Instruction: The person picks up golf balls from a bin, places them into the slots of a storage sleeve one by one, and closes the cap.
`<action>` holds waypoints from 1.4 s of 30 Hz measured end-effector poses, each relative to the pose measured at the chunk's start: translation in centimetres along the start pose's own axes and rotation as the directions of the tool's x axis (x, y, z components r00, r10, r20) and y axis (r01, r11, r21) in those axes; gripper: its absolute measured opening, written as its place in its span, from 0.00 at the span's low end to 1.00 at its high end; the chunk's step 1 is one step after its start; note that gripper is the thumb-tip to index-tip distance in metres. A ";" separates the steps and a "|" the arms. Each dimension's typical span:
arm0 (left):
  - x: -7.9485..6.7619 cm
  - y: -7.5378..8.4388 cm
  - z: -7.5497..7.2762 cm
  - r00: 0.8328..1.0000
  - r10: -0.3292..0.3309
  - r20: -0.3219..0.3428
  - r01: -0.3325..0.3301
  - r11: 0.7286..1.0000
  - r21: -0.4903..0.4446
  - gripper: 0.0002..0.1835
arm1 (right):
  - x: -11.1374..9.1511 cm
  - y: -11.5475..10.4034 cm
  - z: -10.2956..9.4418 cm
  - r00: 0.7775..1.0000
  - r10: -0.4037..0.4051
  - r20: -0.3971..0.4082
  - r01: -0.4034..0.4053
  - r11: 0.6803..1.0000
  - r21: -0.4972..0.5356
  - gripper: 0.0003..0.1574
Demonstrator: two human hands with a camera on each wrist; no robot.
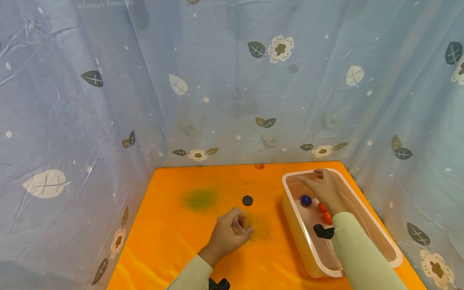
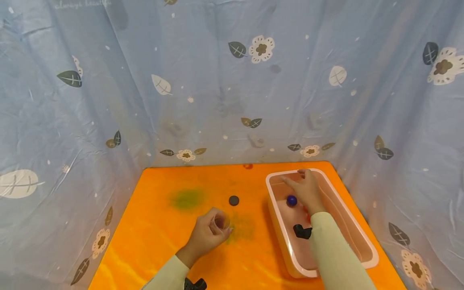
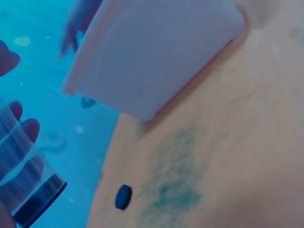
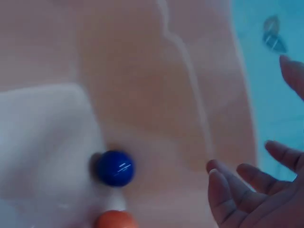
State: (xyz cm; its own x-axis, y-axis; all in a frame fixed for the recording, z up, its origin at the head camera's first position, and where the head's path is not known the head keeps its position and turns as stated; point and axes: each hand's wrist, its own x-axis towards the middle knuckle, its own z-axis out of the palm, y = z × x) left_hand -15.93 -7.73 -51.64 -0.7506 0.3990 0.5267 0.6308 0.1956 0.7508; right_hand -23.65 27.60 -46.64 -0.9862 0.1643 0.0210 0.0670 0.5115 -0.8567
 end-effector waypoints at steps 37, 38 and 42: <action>-0.5 0.6 -1.2 1.000 -0.001 0.021 0.000 0.998 0.070 0.22 | 3.1 10.0 4.4 0.962 0.109 0.251 -0.090 0.992 -0.087 0.21; -0.6 0.6 -1.2 1.000 -0.006 0.024 0.005 0.998 0.067 0.21 | 3.1 9.9 4.4 0.956 0.119 0.267 -0.105 0.992 -0.066 0.21; -0.7 0.4 -1.1 0.999 -0.017 0.033 0.016 0.999 0.050 0.17 | 3.2 9.0 4.0 0.938 0.139 0.318 -0.128 0.990 -0.056 0.20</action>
State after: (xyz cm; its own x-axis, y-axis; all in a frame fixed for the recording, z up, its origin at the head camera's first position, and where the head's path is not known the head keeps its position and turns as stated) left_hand -15.33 -8.94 -51.23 -0.7545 0.4246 0.5004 0.6281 0.2460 0.7382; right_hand -26.79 29.39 -56.36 -0.9638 -0.0426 -0.2632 0.2011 0.5323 -0.8224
